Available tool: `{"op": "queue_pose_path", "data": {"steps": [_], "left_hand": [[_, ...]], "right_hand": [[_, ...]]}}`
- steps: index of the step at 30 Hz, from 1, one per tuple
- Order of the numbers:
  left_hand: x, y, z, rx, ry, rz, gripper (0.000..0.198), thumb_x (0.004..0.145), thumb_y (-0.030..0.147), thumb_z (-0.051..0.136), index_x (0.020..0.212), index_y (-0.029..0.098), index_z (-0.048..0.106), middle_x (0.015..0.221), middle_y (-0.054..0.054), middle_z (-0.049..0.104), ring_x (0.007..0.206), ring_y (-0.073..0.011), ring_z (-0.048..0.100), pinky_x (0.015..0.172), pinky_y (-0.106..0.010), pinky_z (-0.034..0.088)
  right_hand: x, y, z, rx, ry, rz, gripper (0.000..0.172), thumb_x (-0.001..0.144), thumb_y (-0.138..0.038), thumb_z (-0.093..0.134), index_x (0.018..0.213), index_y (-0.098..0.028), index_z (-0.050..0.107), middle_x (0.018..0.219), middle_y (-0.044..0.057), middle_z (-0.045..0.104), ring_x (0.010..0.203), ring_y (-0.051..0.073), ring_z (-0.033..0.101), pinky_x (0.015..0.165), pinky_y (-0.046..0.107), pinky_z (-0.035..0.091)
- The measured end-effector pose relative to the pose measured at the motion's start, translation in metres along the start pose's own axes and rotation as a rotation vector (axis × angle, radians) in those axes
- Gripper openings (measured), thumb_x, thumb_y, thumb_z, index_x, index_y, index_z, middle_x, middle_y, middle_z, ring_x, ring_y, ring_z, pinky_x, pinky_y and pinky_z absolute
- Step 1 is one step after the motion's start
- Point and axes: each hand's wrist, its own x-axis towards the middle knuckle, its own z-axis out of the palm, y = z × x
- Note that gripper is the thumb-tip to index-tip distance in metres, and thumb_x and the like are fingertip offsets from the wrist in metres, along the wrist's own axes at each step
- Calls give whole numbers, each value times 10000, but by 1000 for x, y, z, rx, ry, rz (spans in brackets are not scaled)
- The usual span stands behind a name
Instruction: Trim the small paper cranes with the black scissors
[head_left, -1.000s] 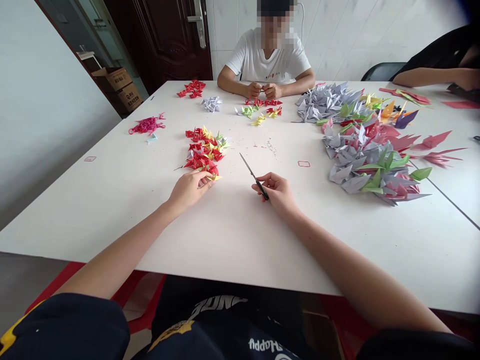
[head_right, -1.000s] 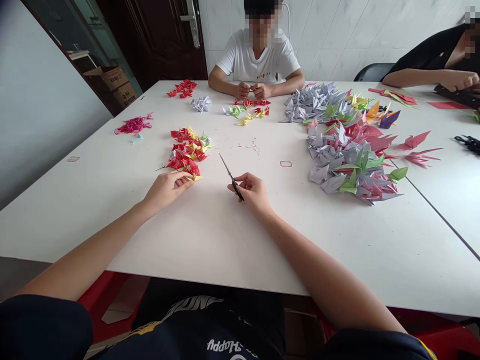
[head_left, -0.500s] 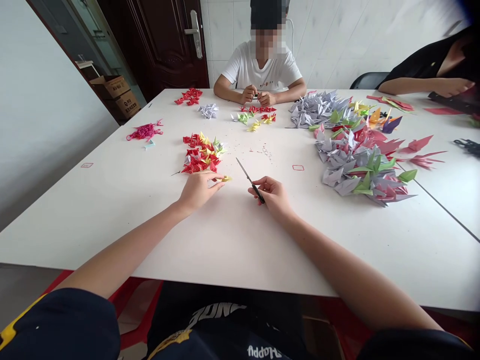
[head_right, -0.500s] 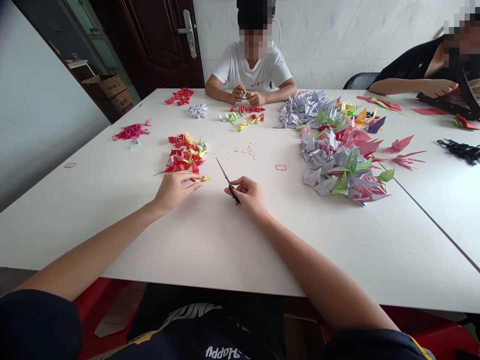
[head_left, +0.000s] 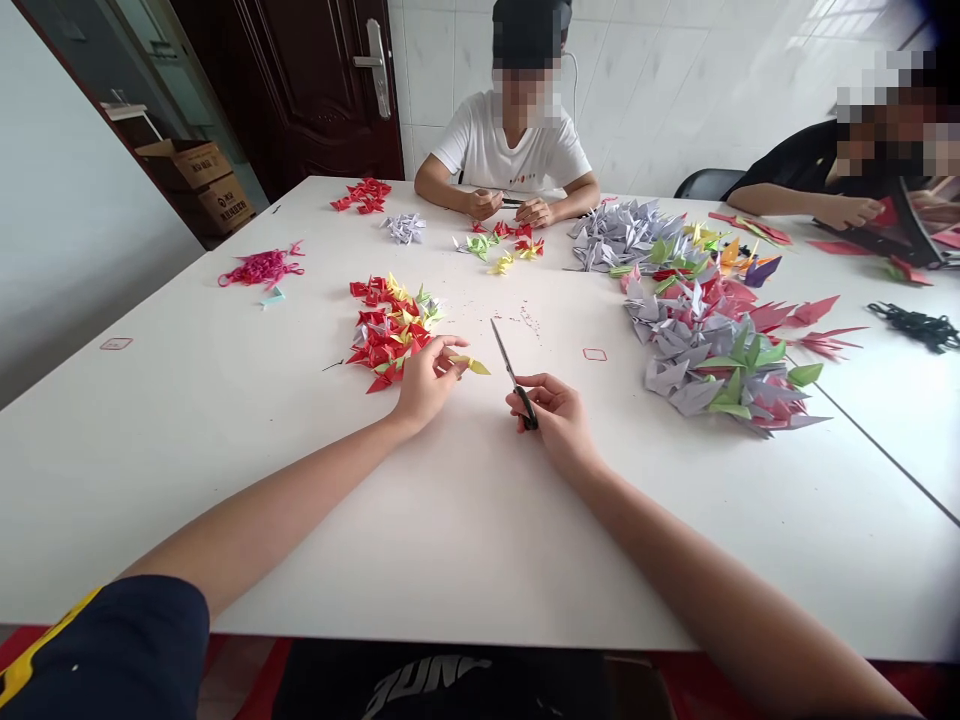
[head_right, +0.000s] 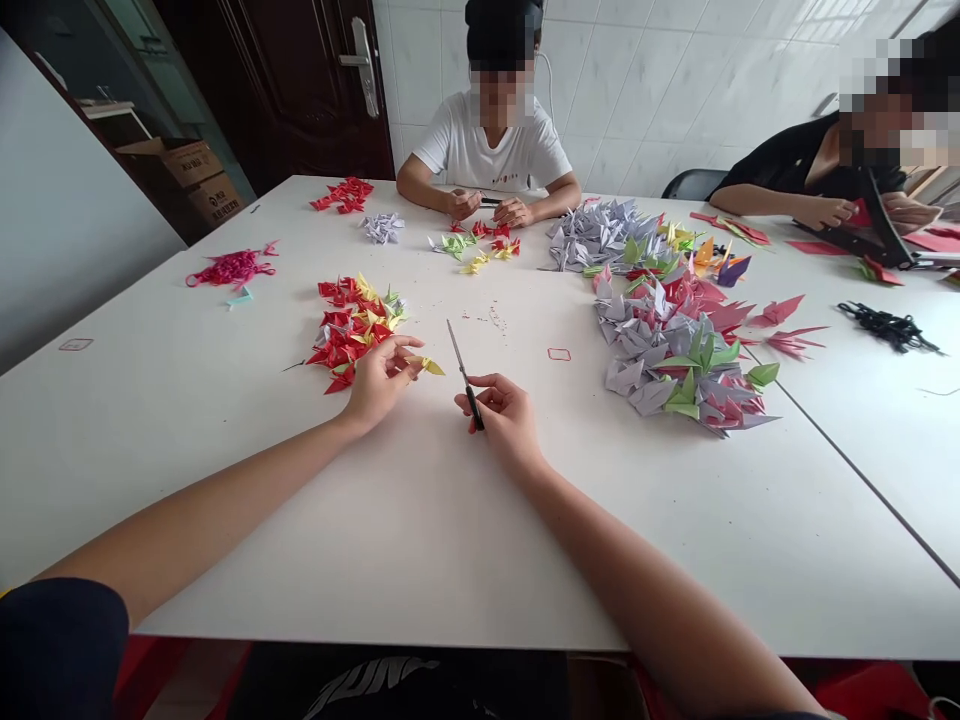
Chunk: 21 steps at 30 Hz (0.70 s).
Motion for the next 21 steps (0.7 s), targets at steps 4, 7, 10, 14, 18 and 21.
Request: {"op": "queue_pose_path", "data": {"steps": [4, 7, 10, 14, 18, 21], "left_hand": [[1, -4, -5, -107, -69, 2, 362, 871, 220, 511, 1219, 222, 613, 889, -34, 579, 607, -67, 543, 595, -208, 475], [4, -6, -7, -176, -89, -52, 325, 852, 165, 485, 1108, 203, 681, 862, -33, 571, 621, -63, 544, 656, -224, 513], [8, -10, -8, -320, -82, -162, 274, 837, 217, 539, 1060, 175, 694, 898, -44, 607, 681, -86, 591, 736, -280, 557], [10, -14, -9, -428, -80, -244, 303, 805, 296, 625, 1068, 163, 696, 999, -63, 662, 740, -113, 628, 831, -341, 559], [11, -19, -10, -433, -65, -321, 335, 777, 346, 679, 1058, 166, 710, 1034, -80, 681, 787, -156, 663, 870, -371, 542], [11, -22, -10, -470, -26, -354, 325, 749, 326, 706, 1037, 176, 720, 1040, -76, 684, 792, -160, 670, 899, -383, 530]], "right_hand": [[2, 3, 1, 9, 19, 9, 478, 696, -438, 774, 1103, -230, 636, 715, -19, 611, 570, 155, 635, 447, 230, 372], [3, 4, 0, 14, 10, 13, 533, 695, -422, 783, 1173, -257, 616, 729, -24, 582, 629, 203, 681, 413, 224, 374], [4, 6, -2, 3, -30, -7, 539, 717, -413, 767, 1210, -270, 605, 763, -20, 577, 610, 199, 678, 418, 241, 417], [4, 7, -6, -100, -71, -88, 488, 770, -380, 717, 1233, -269, 612, 788, -5, 596, 573, 153, 638, 417, 237, 404], [2, 5, -9, -303, -76, -251, 361, 821, -280, 635, 1180, -245, 665, 763, 2, 610, 595, 122, 581, 524, 268, 460], [2, 2, -11, -493, -37, -407, 329, 806, -211, 628, 1125, -247, 700, 750, -1, 614, 566, 99, 485, 510, 253, 414]]}}
